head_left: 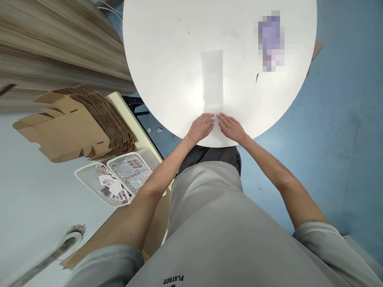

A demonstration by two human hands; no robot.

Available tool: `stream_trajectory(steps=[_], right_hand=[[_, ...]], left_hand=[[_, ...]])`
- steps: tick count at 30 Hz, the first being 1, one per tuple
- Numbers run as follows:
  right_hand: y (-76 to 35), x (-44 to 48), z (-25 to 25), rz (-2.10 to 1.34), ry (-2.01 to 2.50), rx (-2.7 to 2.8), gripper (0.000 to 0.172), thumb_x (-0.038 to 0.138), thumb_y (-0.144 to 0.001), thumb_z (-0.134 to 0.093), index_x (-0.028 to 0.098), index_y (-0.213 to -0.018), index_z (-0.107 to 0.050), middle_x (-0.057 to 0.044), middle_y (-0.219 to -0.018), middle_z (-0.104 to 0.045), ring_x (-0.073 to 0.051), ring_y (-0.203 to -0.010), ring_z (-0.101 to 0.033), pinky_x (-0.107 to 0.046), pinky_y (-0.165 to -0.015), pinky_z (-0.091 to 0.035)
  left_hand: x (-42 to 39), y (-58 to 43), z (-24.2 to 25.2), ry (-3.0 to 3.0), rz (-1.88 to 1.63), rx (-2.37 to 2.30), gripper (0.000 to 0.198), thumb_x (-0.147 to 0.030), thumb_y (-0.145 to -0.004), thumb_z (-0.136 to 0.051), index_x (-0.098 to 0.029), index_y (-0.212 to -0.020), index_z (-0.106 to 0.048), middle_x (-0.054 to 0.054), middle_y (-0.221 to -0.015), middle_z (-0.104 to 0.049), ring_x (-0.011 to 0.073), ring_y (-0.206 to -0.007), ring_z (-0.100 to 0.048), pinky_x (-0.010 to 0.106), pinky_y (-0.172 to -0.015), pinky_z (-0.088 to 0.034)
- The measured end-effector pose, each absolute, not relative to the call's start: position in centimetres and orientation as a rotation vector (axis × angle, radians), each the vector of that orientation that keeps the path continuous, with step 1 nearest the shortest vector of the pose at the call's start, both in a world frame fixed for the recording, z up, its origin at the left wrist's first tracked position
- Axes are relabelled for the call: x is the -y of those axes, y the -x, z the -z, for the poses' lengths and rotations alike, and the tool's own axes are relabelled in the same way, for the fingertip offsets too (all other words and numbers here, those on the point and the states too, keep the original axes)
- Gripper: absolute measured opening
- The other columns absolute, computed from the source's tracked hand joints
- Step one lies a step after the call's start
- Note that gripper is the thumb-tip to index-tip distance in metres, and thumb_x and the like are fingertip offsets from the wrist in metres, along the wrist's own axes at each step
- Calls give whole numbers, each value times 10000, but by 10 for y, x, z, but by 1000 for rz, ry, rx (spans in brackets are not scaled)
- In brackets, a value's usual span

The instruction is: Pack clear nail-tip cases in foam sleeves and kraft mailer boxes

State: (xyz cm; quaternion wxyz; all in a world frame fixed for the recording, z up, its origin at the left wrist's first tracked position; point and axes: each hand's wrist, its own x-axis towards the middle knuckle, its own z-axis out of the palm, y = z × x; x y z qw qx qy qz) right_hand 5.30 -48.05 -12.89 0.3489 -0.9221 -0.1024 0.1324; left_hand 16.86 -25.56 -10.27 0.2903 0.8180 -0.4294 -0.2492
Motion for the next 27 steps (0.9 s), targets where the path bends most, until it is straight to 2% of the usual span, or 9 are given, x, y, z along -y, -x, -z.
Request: stream_trajectory(steps=[3, 6, 10, 14, 17, 20, 23, 25, 27], right_hand=[[-51, 476, 124, -301, 2371, 213, 429, 242, -1183, -303, 168, -1403, -664, -202, -1748, -549, -301, -1709, -435, -621, -1325, -521], [-53, 472, 114, -251, 2356, 127, 431, 275, -1195, -254, 170, -1370, -634, -219, -1703, -592, -298, -1678, -486, -598, -1291, -562], [-60, 474, 98, -288, 2318, 51, 402, 321, -1195, -269, 208, -1410, -589, -191, -1656, -640, -309, -1618, -562, -604, -1214, -619], [-64, 480, 90, -346, 2301, 80, 392, 323, -1182, -298, 213, -1425, -586, -195, -1638, -652, -331, -1597, -579, -615, -1171, -642], [-64, 482, 92, -354, 2310, 147, 370, 323, -1177, -326, 207, -1390, -605, -207, -1650, -634, -338, -1624, -546, -643, -1221, -603], [-62, 481, 96, -356, 2320, 176, 331, 309, -1158, -377, 200, -1354, -621, -220, -1677, -603, -360, -1653, -506, -672, -1263, -560], [-60, 479, 96, -361, 2323, 152, 314, 279, -1142, -388, 203, -1342, -617, -216, -1686, -595, -358, -1654, -504, -659, -1239, -580], [-60, 478, 93, -357, 2317, 113, 313, 275, -1144, -371, 210, -1341, -606, -206, -1678, -606, -346, -1650, -509, -627, -1185, -624], [-61, 478, 90, -348, 2299, 74, 316, 300, -1154, -360, 216, -1347, -596, -202, -1668, -616, -344, -1629, -533, -595, -1117, -664]], left_hand=[[251, -165, 101, -2180, 702, 1180, 411, -398, -1082, -693, -185, -1433, -698, 233, -1641, -637, 392, -1589, -572, 665, -1319, -489], [247, -163, 101, -2214, 732, 1184, 383, -281, -1073, -688, -178, -1441, -696, 225, -1700, -593, 368, -1641, -529, 627, -1332, -481], [252, -169, 100, -2284, 707, 1077, 347, -141, -1114, -484, -195, -1330, -750, 161, -1588, -712, 296, -1548, -637, 565, -1308, -527], [258, -178, 93, -2284, 713, 1066, 375, -92, -1045, -529, -187, -1336, -745, 164, -1480, -774, 308, -1419, -721, 539, -1232, -593], [257, -176, 89, -2270, 722, 1126, 347, -178, -1032, -619, -170, -1363, -723, 199, -1500, -749, 347, -1439, -698, 561, -1222, -593], [256, -166, 92, -2261, 704, 1185, 372, -291, -1033, -686, -134, -1370, -703, 256, -1586, -674, 407, -1538, -615, 628, -1280, -532], [258, -155, 102, -2289, 676, 1132, 306, -206, -1090, -533, -152, -1337, -706, 245, -1608, -661, 364, -1587, -582, 631, -1307, -510], [259, -152, 107, -2308, 650, 1079, 338, -177, -1118, -435, -169, -1308, -715, 226, -1584, -684, 329, -1580, -598, 608, -1310, -518], [260, -151, 108, -2309, 626, 1081, 321, -213, -1115, -470, -168, -1322, -712, 224, -1583, -685, 338, -1587, -591, 602, -1321, -510]])
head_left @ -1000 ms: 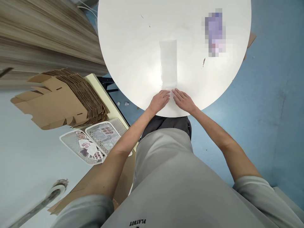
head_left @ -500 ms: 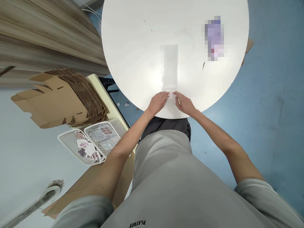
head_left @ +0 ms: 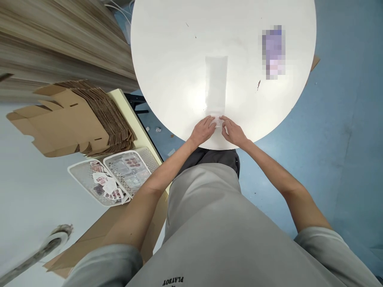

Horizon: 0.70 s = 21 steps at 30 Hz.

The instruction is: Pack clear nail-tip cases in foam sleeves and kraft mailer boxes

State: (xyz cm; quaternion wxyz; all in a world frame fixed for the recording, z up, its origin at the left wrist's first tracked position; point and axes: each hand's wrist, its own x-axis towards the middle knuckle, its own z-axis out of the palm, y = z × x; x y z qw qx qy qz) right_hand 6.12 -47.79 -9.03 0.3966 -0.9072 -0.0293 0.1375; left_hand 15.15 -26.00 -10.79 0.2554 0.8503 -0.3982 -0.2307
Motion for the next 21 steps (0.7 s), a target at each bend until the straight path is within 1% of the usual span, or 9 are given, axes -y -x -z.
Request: stream_trajectory(steps=[3, 5, 9, 11, 14, 16, 18, 20, 21], right_hand=[[-66, 477, 87, -335, 2245, -4, 339, 372, -1167, -362, 222, -1384, -576, -210, -1648, -631, -347, -1463, -680, -574, -1046, -688], [-70, 478, 85, -329, 2199, -73, 354, 413, -1170, -369, 229, -1394, -573, -203, -1616, -660, -329, -1318, -756, -570, -1054, -684], [-77, 483, 80, -370, 2146, -128, 394, 474, -1170, -399, 250, -1426, -596, -163, -1578, -695, -317, -1292, -764, -561, -1094, -671], [-81, 487, 80, -387, 2189, -86, 498, 540, -1131, -534, 245, -1531, -568, -171, -1632, -655, -355, -1392, -720, -592, -1142, -645], [-89, 490, 87, -388, 2334, 60, 790, 541, -1041, -733, 210, -1704, -457, -192, -1786, -493, -414, -1646, -500, -668, -1294, -512], [-95, 489, 97, -417, 2408, 151, 768, 431, -1068, -700, 192, -1746, -431, -181, -1833, -427, -396, -1725, -382, -672, -1346, -449], [-99, 486, 109, -468, 2444, 208, 659, 281, -1104, -583, 173, -1743, -462, -175, -1825, -443, -363, -1730, -384, -644, -1349, -455], [-100, 484, 119, -490, 2456, 248, 633, 173, -1109, -473, 163, -1742, -478, -166, -1812, -463, -333, -1728, -392, -619, -1350, -462], [-99, 483, 122, -483, 2457, 263, 644, 143, -1108, -434, 169, -1750, -471, -154, -1811, -464, -317, -1732, -383, -612, -1356, -459]], left_hand=[[260, -155, 104, -2297, 621, 1124, 389, -203, -1063, -546, -154, -1427, -676, 225, -1622, -659, 364, -1611, -563, 619, -1338, -488], [260, -157, 101, -2298, 629, 1117, 459, -137, -1045, -506, -139, -1479, -657, 227, -1627, -657, 356, -1608, -571, 617, -1337, -487], [262, -164, 98, -2292, 621, 1064, 483, -75, -1053, -445, -128, -1471, -682, 234, -1582, -695, 337, -1560, -628, 596, -1305, -525], [263, -169, 97, -2285, 622, 1062, 442, -85, -1069, -459, -140, -1427, -712, 230, -1565, -710, 340, -1537, -650, 591, -1275, -554], [263, -176, 95, -2284, 639, 1102, 397, -91, -1081, -474, -158, -1370, -739, 210, -1537, -734, 336, -1501, -680, 568, -1220, -595], [265, -179, 92, -2300, 660, 1130, 378, -99, -1087, -477, -161, -1347, -744, 204, -1500, -756, 335, -1458, -708, 547, -1186, -611], [267, -179, 88, -2318, 693, 1150, 329, -154, -1099, -510, -160, -1330, -746, 214, -1447, -774, 351, -1401, -733, 545, -1160, -615], [269, -179, 85, -2307, 724, 1162, 293, -286, -1100, -603, -162, -1330, -736, 221, -1394, -780, 380, -1349, -742, 562, -1148, -606], [270, -180, 83, -2301, 716, 1136, 335, -365, -1092, -646, -164, -1348, -721, 220, -1381, -774, 390, -1336, -737, 567, -1150, -600]])
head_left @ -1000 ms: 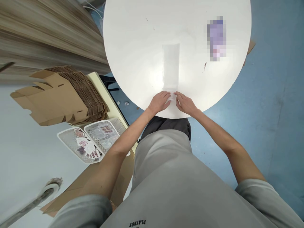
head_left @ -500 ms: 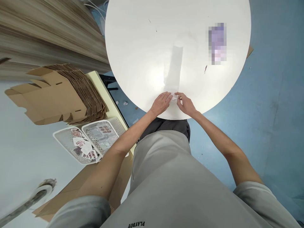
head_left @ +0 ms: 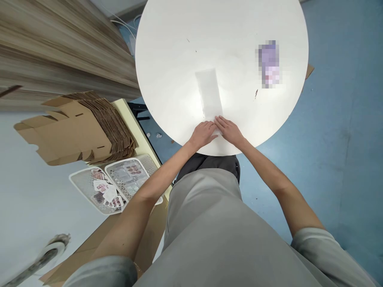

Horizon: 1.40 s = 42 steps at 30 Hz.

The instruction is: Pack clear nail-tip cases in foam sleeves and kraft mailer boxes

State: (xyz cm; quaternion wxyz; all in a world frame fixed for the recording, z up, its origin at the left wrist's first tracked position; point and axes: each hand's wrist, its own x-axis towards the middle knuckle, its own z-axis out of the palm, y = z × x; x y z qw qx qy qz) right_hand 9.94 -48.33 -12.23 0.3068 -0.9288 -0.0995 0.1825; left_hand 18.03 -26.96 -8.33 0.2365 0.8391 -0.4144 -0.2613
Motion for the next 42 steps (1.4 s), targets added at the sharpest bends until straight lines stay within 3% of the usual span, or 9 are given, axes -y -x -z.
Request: stream_trajectory(steps=[6, 9, 12, 15, 20, 27, 31, 34, 42], right_hand=[[-89, 483, 126, -423, 2438, 306, 666, 111, -1127, -306, 161, -1780, -425, -142, -1809, -457, -285, -1755, -302, -614, -1395, -413], [-88, 482, 121, -431, 2431, 291, 669, 118, -1135, -262, 149, -1787, -405, -149, -1812, -450, -286, -1757, -283, -637, -1406, -392], [-89, 481, 117, -448, 2427, 282, 675, 109, -1127, -255, 137, -1783, -413, -155, -1825, -420, -296, -1758, -272, -645, -1419, -369], [-87, 480, 115, -469, 2422, 292, 687, 89, -1109, -263, 115, -1779, -414, -166, -1835, -391, -312, -1758, -270, -654, -1423, -357], [-83, 478, 114, -498, 2406, 319, 777, 74, -1049, -386, 168, -1819, -334, -146, -1858, -351, -321, -1773, -235, -684, -1416, -344], [-91, 493, 120, -569, 2430, 444, 932, 154, -948, -678, 205, -1813, -335, -162, -1920, -134, -377, -1797, -105, -712, -1397, -317], [-94, 495, 123, -601, 2443, 465, 931, 221, -977, -739, 208, -1812, -329, -170, -1927, -43, -385, -1799, -54, -699, -1410, -280], [-92, 493, 123, -602, 2439, 459, 948, 204, -984, -709, 195, -1829, -281, -157, -1928, -12, -380, -1801, -19, -698, -1420, -252], [-90, 495, 109, -634, 2474, 475, 994, 15, -911, -552, 186, -1842, -248, -114, -1933, -112, -327, -1808, -92, -655, -1440, -255]], left_hand=[[291, -222, 95, -2443, 399, 351, 673, -627, -1125, -607, -247, -1649, -424, 192, -1548, -626, 340, -1450, -639, 487, -1168, -562], [313, -252, 113, -2422, 512, 46, 737, -625, -1084, -711, -214, -1616, -409, 186, -1437, -684, 314, -1317, -693, 465, -1104, -574], [327, -270, 132, -2335, 571, -61, 426, -530, -1051, -790, -204, -1281, -641, 86, -1049, -759, 296, -1117, -745, 468, -1035, -593], [327, -275, 143, -2291, 557, -89, 232, -466, -1074, -729, -238, -1071, -687, 66, -936, -758, 313, -1109, -762, 478, -1010, -618], [316, -277, 141, -2286, 501, -28, 283, -509, -1060, -727, -238, -1141, -703, 99, -1034, -775, 339, -1152, -765, 547, -1076, -624], [317, -281, 140, -2272, 436, 159, 495, -616, -1084, -656, -235, -1399, -646, 153, -1265, -769, 413, -1371, -708, 641, -1214, -547], [318, -275, 127, -2343, 368, 338, 779, -705, -1081, -588, -273, -1709, -427, 197, -1684, -572, 394, -1692, -423, 620, -1391, -349], [321, -266, 117, -2356, 452, 577, 946, -789, -1052, -545, -245, -1793, -320, 195, -1866, -343, 395, -1799, -150, 640, -1451, -150], [328, -293, 148, -2250, 667, 1066, 1064, -881, -1007, -505, -215, -1813, -312, 168, -1908, -254, 420, -1803, -105, 641, -1454, -29]])
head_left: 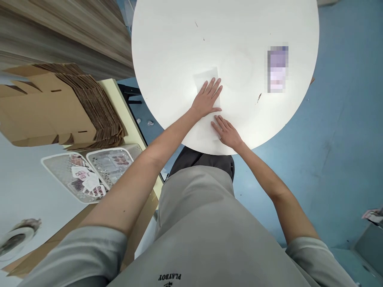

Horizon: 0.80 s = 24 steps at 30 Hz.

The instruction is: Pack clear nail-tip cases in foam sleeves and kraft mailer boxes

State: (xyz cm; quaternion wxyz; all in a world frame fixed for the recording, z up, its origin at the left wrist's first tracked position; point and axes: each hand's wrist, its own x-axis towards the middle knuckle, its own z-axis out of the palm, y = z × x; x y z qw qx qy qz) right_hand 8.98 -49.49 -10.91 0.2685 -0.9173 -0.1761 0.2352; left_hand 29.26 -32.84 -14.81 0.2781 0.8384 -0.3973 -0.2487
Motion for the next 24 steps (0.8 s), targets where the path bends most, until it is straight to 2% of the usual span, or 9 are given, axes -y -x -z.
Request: stream_trajectory(steps=[6, 8, 10, 12, 14, 17, 19, 22, 24], right_hand=[[-93, 493, 100, -664, 2478, 457, 925, 62, -950, -500, 148, -1836, -249, -152, -1918, -184, -345, -1795, -187, -631, -1414, -315], [-100, 493, 97, -696, 2479, 448, 896, 97, -966, -513, 118, -1825, -255, -182, -1905, -227, -366, -1784, -232, -633, -1384, -362], [-108, 495, 93, -737, 2473, 434, 846, 129, -983, -528, 89, -1796, -296, -218, -1874, -314, -388, -1756, -311, -632, -1347, -412], [-118, 498, 87, -754, 2448, 397, 762, 167, -1012, -536, 99, -1751, -362, -230, -1822, -427, -400, -1703, -419, -628, -1292, -473], [-129, 502, 80, -743, 2406, 327, 649, 225, -1055, -531, 137, -1691, -434, -217, -1752, -539, -410, -1600, -551, -616, -1211, -540], [-144, 507, 72, -729, 2322, 210, 488, 350, -1117, -523, 171, -1570, -553, -193, -1550, -718, -410, -1326, -731, -573, -1068, -606], [-153, 510, 72, -708, 2288, 132, 426, 458, -1138, -532, 187, -1446, -645, -177, -1382, -792, -391, -1178, -764, -537, -1010, -612], [-164, 508, 81, -621, 2280, -19, 473, 639, -1122, -563, 211, -1245, -721, -160, -1223, -805, -355, -1091, -744, -504, -996, -601], [-169, 503, 91, -561, 2272, -134, 524, 728, -1082, -601, 223, -1152, -723, -136, -1146, -782, -322, -1038, -721, -485, -980, -603]], left_hand=[[333, -303, 142, -2255, 625, 1062, 910, -728, -1073, -555, -205, -1791, -357, 175, -1868, -316, 439, -1788, -159, 652, -1431, -172], [326, -286, 127, -2242, 621, 984, 726, -612, -1111, -564, -210, -1711, -487, 196, -1790, -440, 437, -1732, -318, 650, -1384, -303], [314, -262, 109, -2182, 711, 922, 502, -489, -1150, -516, -201, -1539, -650, 203, -1595, -638, 385, -1537, -578, 591, -1287, -468], [299, -237, 93, -2109, 827, 798, 459, -442, -1183, -411, -190, -1389, -735, 171, -1398, -758, 318, -1318, -711, 511, -1190, -555], [283, -216, 81, -2050, 902, 652, 522, -493, -1195, -348, -206, -1303, -769, 134, -1342, -795, 297, -1279, -721, 479, -1189, -551], [266, -195, 73, -1959, 938, 412, 617, -597, -1195, -280, -226, -1438, -709, 126, -1504, -743, 296, -1414, -671, 461, -1235, -509], [261, -185, 74, -1923, 956, 311, 662, -720, -1139, -415, -234, -1531, -634, 144, -1573, -695, 326, -1452, -652, 466, -1215, -519], [266, -175, 81, -1978, 914, 208, 755, -785, -978, -711, -222, -1474, -634, 176, -1503, -709, 370, -1379, -682, 483, -1143, -554], [273, -174, 88, -2033, 823, 84, 571, -709, -1022, -701, -225, -1325, -684, 160, -1361, -757, 339, -1260, -721, 459, -1075, -571]])
